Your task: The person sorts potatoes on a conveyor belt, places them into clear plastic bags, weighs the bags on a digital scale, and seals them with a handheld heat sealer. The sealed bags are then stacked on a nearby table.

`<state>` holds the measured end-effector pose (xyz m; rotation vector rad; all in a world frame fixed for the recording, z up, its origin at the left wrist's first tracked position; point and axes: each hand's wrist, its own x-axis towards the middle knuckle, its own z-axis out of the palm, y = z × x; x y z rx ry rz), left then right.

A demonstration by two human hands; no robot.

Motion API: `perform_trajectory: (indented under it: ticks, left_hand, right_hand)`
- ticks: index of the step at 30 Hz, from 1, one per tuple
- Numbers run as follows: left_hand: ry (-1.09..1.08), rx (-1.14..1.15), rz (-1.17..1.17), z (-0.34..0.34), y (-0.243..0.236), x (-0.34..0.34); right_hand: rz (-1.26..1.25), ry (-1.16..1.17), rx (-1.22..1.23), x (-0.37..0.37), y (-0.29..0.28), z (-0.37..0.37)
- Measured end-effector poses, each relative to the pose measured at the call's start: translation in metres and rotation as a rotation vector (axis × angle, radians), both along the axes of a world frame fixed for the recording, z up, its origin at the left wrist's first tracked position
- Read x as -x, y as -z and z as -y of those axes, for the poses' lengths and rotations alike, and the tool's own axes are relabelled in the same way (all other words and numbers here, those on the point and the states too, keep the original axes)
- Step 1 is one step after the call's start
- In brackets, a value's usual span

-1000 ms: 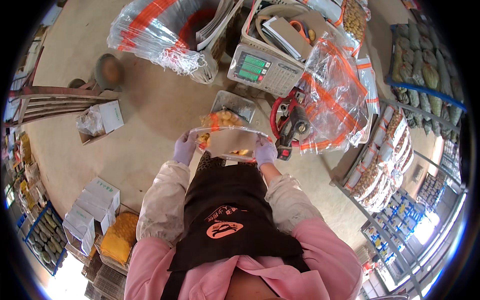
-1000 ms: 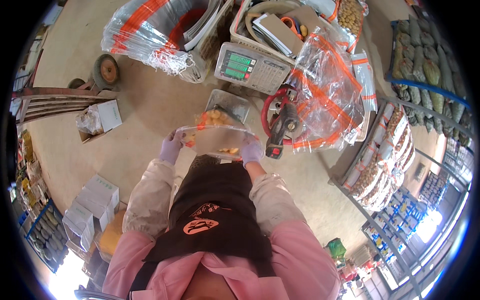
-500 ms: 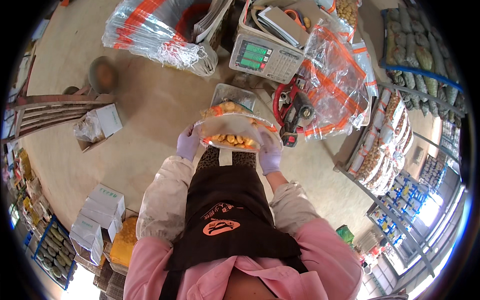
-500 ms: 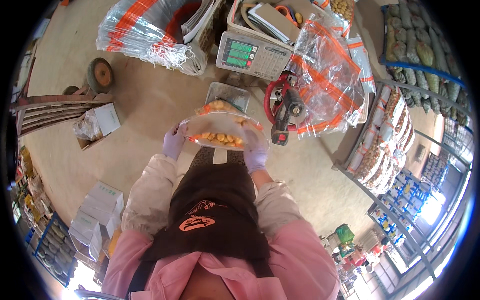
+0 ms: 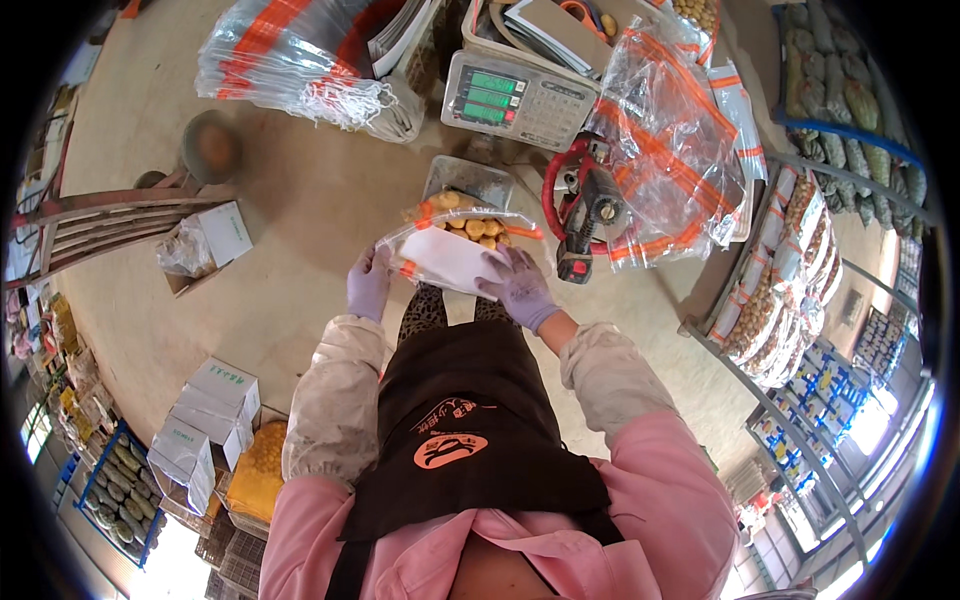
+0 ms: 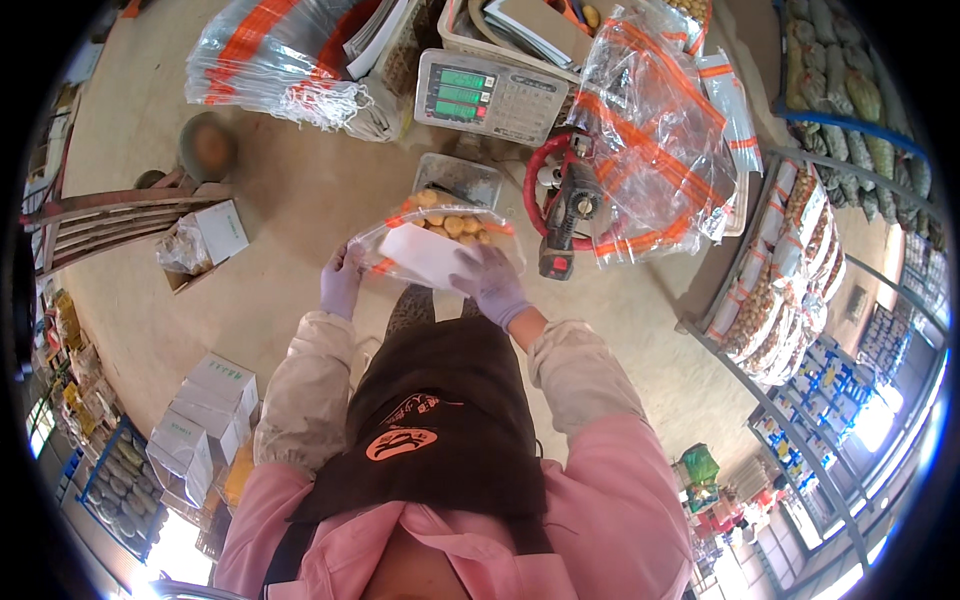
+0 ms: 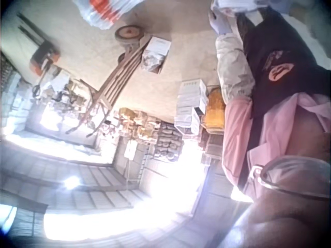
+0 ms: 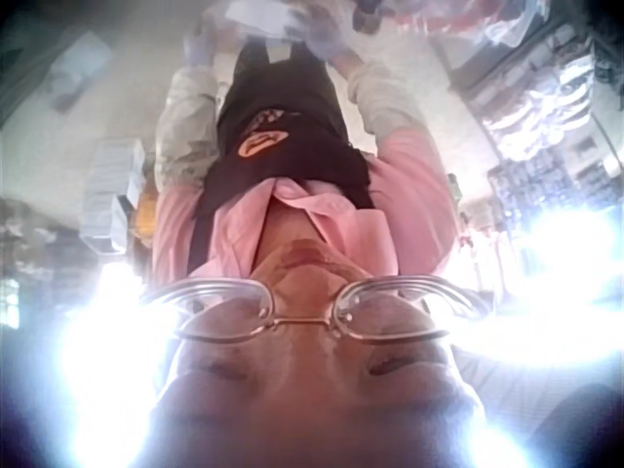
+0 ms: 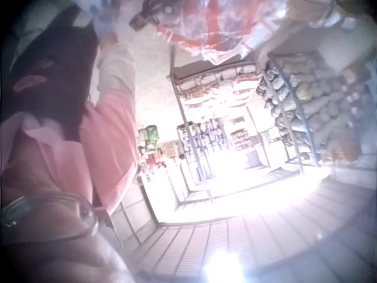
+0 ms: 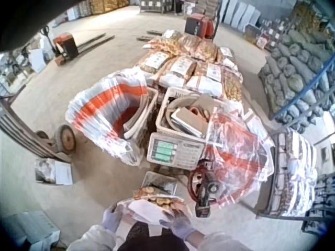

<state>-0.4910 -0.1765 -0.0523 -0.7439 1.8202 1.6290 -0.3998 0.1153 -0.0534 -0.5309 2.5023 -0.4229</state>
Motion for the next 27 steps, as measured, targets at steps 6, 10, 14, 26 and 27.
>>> perform_trajectory:
  ticks: [6, 10, 14, 26, 27]
  left_hand:
    - [0.143, 0.079, -0.022, -0.021, -0.011, -0.013]
    - [0.061, 0.110, -0.042, -0.012, -0.012, -0.017]
    - [-0.008, 0.213, -0.053, 0.021, -0.004, -0.014]
    - [0.213, 0.339, -0.109, 0.032, -0.017, 0.010]
    - [0.233, 0.339, -0.092, 0.033, -0.021, 0.011]
  right_hand:
    - [0.134, 0.089, -0.328, 0.024, 0.019, 0.011]
    - [0.173, 0.206, -0.361, 0.036, 0.006, 0.012]
    - [0.079, 0.214, -0.166, 0.011, -0.033, 0.001]
    - [0.253, 0.972, -0.022, -0.004, -0.048, -0.037]
    - [0.211, 0.925, 0.053, -0.008, -0.046, -0.037]
